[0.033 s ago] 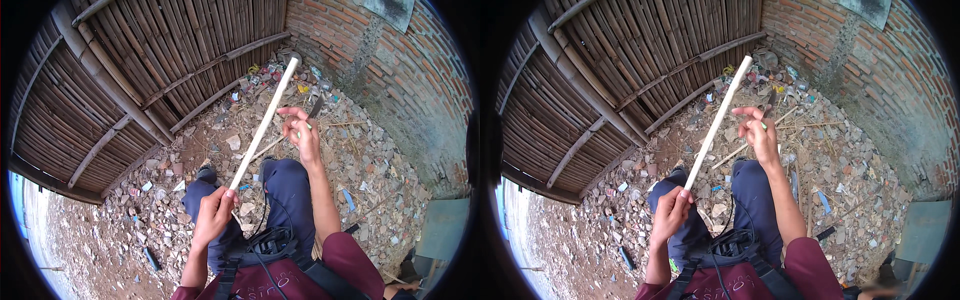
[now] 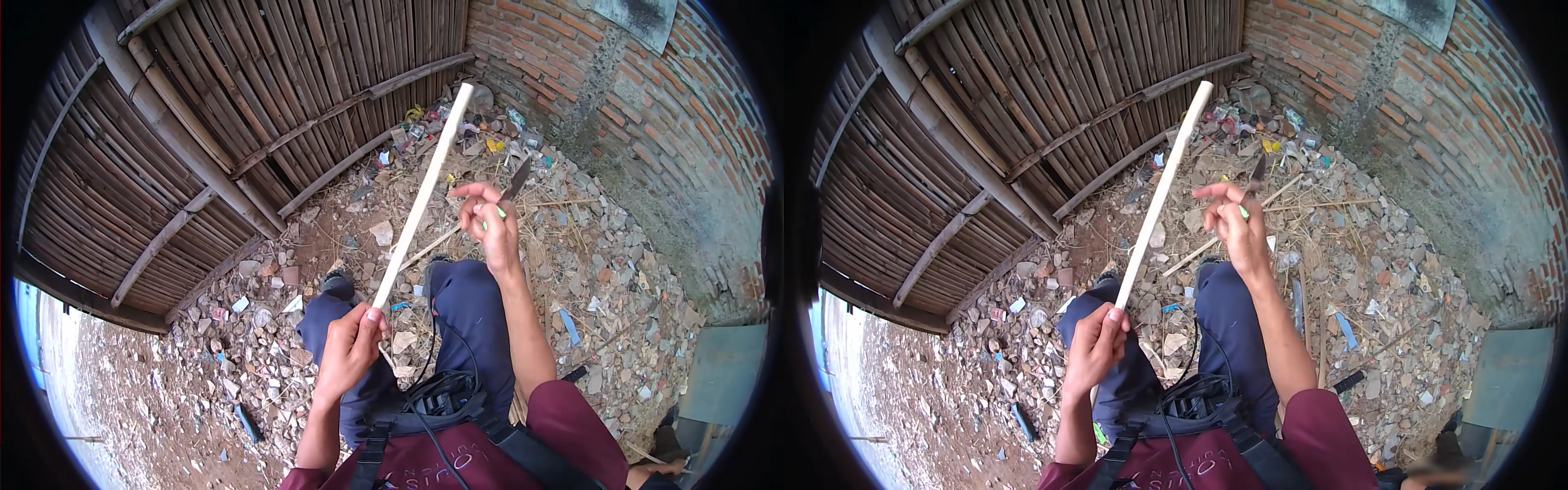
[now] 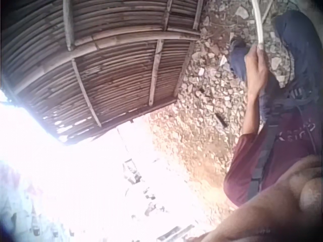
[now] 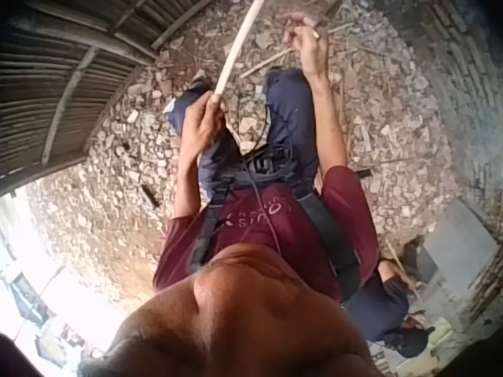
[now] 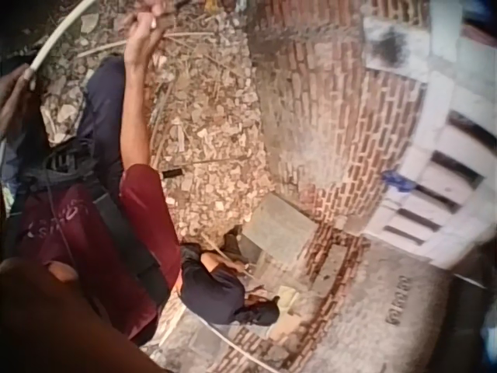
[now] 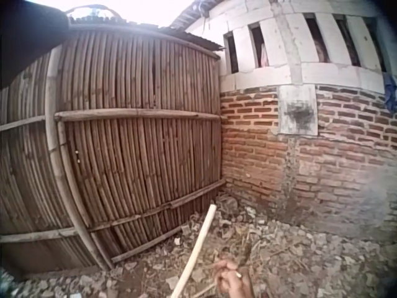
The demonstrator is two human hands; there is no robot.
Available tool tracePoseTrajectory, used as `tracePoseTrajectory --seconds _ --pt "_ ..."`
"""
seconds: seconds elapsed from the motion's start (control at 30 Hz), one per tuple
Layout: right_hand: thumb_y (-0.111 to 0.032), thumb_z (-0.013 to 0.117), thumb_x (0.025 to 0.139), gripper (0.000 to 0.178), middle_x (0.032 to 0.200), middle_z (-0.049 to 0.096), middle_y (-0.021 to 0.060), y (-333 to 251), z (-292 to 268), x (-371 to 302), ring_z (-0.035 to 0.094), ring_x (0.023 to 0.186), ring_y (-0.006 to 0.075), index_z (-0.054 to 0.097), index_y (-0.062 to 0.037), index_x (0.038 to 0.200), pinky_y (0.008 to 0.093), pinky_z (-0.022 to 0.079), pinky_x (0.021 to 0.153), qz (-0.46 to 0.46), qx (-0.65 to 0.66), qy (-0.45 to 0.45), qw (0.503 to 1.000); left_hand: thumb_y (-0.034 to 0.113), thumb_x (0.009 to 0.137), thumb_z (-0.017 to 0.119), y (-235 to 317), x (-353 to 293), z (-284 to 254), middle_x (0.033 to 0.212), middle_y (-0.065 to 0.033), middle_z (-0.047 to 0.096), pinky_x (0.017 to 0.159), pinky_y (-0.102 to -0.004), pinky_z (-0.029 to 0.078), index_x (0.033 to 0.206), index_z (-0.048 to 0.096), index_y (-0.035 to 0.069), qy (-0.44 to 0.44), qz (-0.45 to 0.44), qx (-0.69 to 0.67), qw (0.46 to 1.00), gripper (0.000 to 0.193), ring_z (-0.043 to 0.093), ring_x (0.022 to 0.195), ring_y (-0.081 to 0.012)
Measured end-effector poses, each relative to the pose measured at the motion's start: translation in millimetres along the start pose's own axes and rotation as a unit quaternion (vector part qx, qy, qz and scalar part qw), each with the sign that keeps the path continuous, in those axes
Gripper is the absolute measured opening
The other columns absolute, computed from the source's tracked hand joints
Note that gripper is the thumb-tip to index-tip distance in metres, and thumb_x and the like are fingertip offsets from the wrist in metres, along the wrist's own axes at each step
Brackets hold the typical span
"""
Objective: The person carves and whittles long pieces of bamboo using a knife.
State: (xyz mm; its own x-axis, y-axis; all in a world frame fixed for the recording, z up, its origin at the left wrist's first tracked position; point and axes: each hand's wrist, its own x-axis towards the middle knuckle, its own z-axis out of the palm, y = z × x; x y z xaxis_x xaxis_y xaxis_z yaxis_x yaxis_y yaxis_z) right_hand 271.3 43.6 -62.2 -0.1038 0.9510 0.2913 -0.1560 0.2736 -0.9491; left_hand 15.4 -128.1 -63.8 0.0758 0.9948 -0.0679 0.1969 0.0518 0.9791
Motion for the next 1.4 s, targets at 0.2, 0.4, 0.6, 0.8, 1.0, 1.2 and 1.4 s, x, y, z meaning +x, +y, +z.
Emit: tracePoseTrajectory --seconds 0.2,0.4,0.6,0.8,1.0,1.2,1.4 --pt "0.001 0.059 0.089 0.009 0.081 0.072 0.0131 18 40 -35 0.073 0.07 0.0299 0.067 -0.002 0.09 0.0414 0.052 0.061 -0.189 -0.297 -0.011 0.936 0.03 0.12 0.047 11 4 5 0.066 0.0074 0.04 0.048 -0.0232 0.03 0.093 0.056 0.004 -0.021 -0.057 -0.154 0.986 0.038 0.034 0.053 -0.003" --pt "0.001 0.065 0.083 0.006 0.084 0.073 0.0121 12 63 -47 0.072 0.071 0.0361 0.064 -0.0043 0.086 0.0472 0.054 0.062 -0.21 -0.391 -0.016 0.896 0.026 0.119 0.05 13 6 13 0.063 0.0045 0.048 0.049 -0.0264 0.034 0.093 0.061 0.001 0.033 0.002 -0.034 0.999 0.038 0.042 0.053 -0.0036" --pt "-0.002 0.07 0.079 0.016 0.08 0.069 0.0069 14 69 -48 0.072 0.067 0.034 0.064 -0.0106 0.091 0.047 0.054 0.058 -0.209 -0.443 -0.032 0.871 0.018 0.115 0.055 23 16 26 0.058 -0.0068 0.053 0.049 -0.0335 0.038 0.096 0.066 -0.002 0.119 0.088 0.121 0.982 0.029 0.046 0.048 -0.0118" --pt "-0.003 0.071 0.079 0.018 0.078 0.068 0.0073 10 69 -45 0.071 0.066 0.034 0.063 -0.0119 0.092 0.0464 0.053 0.055 -0.21 -0.449 -0.001 0.869 0.014 0.115 0.054 29 15 38 0.059 -0.0035 0.049 0.051 -0.0315 0.036 0.093 0.065 0.0 0.153 0.11 0.152 0.97 0.028 0.045 0.052 -0.0092" --pt "-0.005 0.07 0.082 0.014 0.077 0.067 0.0071 8 66 -41 0.068 0.062 0.0336 0.062 -0.0114 0.091 0.0461 0.051 0.054 -0.224 -0.443 0.044 0.867 0.016 0.114 0.057 30 15 41 0.055 -0.0144 0.051 0.049 -0.0403 0.039 0.093 0.064 -0.002 0.134 0.095 0.133 0.977 0.028 0.05 0.045 -0.0244" --pt "-0.004 0.069 0.082 0.011 0.075 0.068 0.0069 6 62 -32 0.068 0.061 0.0328 0.062 -0.0105 0.088 0.0453 0.05 0.053 -0.226 -0.441 0.07 0.866 0.015 0.114 0.057 32 12 44 0.055 -0.0161 0.051 0.049 -0.0408 0.039 0.092 0.063 -0.002 0.129 0.104 0.136 0.977 0.028 0.052 0.045 -0.0274" --pt "-0.003 0.067 0.084 0.007 0.07 0.067 0.0112 5 48 -12 0.068 0.062 0.0359 0.063 -0.0087 0.086 0.0472 0.05 0.055 -0.227 -0.425 0.11 0.869 0.019 0.115 0.055 29 2 46 0.06 -0.009 0.056 0.051 -0.035 0.038 0.09 0.063 0.0 0.102 0.074 0.155 0.98 0.032 0.049 0.05 -0.0132"
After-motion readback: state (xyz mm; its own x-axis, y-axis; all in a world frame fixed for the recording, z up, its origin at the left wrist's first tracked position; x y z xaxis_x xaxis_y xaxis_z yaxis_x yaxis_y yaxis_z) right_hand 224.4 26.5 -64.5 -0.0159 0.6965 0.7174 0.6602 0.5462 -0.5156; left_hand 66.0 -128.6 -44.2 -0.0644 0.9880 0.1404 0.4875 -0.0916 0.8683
